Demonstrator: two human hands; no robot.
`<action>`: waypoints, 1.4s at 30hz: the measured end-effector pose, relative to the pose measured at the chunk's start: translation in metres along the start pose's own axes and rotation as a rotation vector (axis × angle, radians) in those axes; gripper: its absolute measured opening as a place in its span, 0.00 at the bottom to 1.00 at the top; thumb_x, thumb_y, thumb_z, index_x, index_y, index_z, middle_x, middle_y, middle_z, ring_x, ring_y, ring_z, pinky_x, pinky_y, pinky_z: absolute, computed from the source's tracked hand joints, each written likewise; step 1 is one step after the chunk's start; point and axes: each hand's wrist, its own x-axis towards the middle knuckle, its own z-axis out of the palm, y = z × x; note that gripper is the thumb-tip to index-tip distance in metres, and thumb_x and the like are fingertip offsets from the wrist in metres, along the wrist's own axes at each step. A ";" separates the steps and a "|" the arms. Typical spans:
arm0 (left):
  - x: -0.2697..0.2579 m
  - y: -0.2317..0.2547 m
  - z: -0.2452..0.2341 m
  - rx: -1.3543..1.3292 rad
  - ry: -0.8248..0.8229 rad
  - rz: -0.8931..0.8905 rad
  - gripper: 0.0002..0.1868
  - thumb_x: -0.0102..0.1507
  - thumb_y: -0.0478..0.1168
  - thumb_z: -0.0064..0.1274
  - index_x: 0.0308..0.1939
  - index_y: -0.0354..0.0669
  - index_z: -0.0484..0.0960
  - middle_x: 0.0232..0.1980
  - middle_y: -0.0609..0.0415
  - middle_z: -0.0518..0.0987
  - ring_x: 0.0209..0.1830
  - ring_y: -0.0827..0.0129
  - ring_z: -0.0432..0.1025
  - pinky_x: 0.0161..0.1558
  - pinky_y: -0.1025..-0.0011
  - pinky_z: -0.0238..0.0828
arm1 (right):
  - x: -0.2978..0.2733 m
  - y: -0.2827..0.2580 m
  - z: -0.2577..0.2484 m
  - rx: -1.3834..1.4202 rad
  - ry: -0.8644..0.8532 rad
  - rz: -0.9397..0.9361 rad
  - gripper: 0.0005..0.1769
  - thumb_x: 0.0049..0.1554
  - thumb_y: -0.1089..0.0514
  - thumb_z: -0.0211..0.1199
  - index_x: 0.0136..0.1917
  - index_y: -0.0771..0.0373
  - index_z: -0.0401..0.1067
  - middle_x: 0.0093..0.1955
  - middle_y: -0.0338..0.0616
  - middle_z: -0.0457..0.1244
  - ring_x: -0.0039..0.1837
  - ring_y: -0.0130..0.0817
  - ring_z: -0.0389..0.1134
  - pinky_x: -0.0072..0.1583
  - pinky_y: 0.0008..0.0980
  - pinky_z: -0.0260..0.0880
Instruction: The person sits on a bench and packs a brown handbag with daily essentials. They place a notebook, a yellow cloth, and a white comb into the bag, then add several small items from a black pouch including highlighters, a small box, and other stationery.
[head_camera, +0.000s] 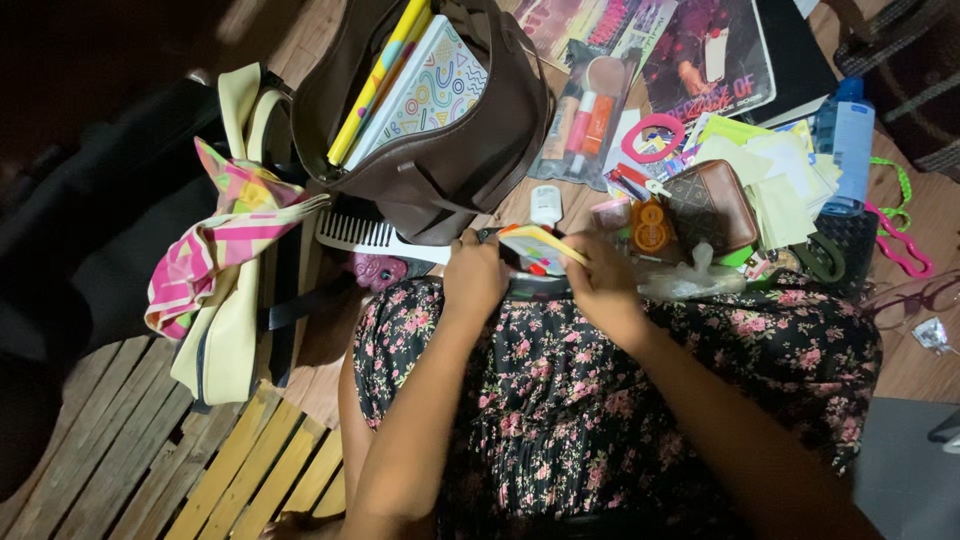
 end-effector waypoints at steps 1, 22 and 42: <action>-0.002 0.003 -0.006 -0.138 0.024 0.016 0.21 0.54 0.33 0.57 0.51 0.35 0.84 0.52 0.35 0.77 0.51 0.40 0.73 0.51 0.54 0.74 | -0.004 -0.003 -0.006 -0.012 0.012 0.048 0.08 0.61 0.62 0.63 0.54 0.63 0.71 0.51 0.48 0.68 0.45 0.41 0.71 0.46 0.38 0.71; -0.031 0.017 -0.001 0.169 -0.051 0.652 0.25 0.60 0.44 0.55 0.59 0.36 0.82 0.61 0.50 0.76 0.62 0.59 0.69 0.61 0.62 0.65 | -0.031 -0.005 -0.012 0.204 0.158 0.183 0.11 0.63 0.63 0.58 0.58 0.66 0.61 0.45 0.46 0.68 0.43 0.28 0.71 0.45 0.33 0.72; -0.044 0.006 0.015 0.104 -0.230 0.416 0.30 0.68 0.59 0.46 0.59 0.37 0.77 0.58 0.41 0.79 0.64 0.54 0.69 0.67 0.57 0.54 | 0.018 -0.001 0.011 -0.404 -0.293 -0.365 0.11 0.56 0.67 0.55 0.53 0.64 0.70 0.49 0.54 0.66 0.56 0.55 0.68 0.56 0.49 0.67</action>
